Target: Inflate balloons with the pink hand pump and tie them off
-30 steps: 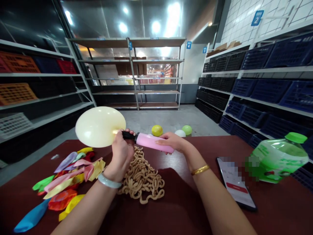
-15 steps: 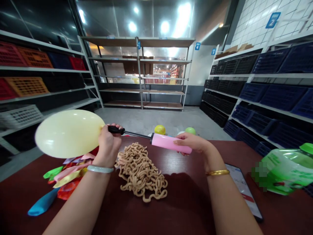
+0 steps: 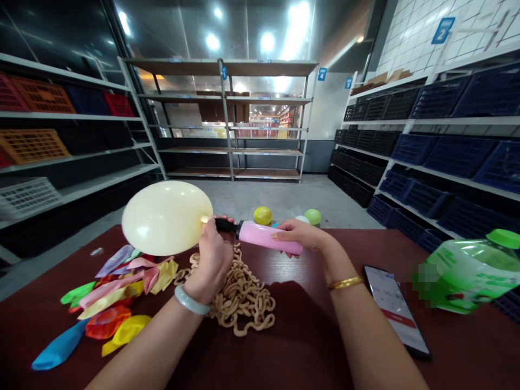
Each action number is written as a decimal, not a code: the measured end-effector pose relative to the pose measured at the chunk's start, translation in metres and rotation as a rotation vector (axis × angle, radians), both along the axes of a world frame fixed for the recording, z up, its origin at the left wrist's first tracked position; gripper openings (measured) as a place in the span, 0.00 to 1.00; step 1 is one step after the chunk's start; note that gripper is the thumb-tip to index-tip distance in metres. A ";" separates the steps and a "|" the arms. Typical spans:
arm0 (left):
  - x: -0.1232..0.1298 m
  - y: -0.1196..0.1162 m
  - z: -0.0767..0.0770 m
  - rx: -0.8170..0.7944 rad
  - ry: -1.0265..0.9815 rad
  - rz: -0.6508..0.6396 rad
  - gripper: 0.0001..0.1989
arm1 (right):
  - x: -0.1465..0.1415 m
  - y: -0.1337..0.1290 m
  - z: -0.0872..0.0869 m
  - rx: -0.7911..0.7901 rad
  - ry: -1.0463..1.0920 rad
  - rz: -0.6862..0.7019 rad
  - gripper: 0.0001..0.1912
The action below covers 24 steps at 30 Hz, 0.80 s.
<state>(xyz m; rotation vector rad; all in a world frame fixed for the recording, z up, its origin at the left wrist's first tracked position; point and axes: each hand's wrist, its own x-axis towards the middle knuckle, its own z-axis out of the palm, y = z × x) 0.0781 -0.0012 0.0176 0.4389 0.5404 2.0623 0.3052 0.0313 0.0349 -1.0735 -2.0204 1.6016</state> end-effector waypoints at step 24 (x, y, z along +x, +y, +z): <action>-0.061 0.012 0.011 0.092 0.101 -0.075 0.12 | 0.036 -0.006 -0.010 -0.058 0.124 -0.129 0.26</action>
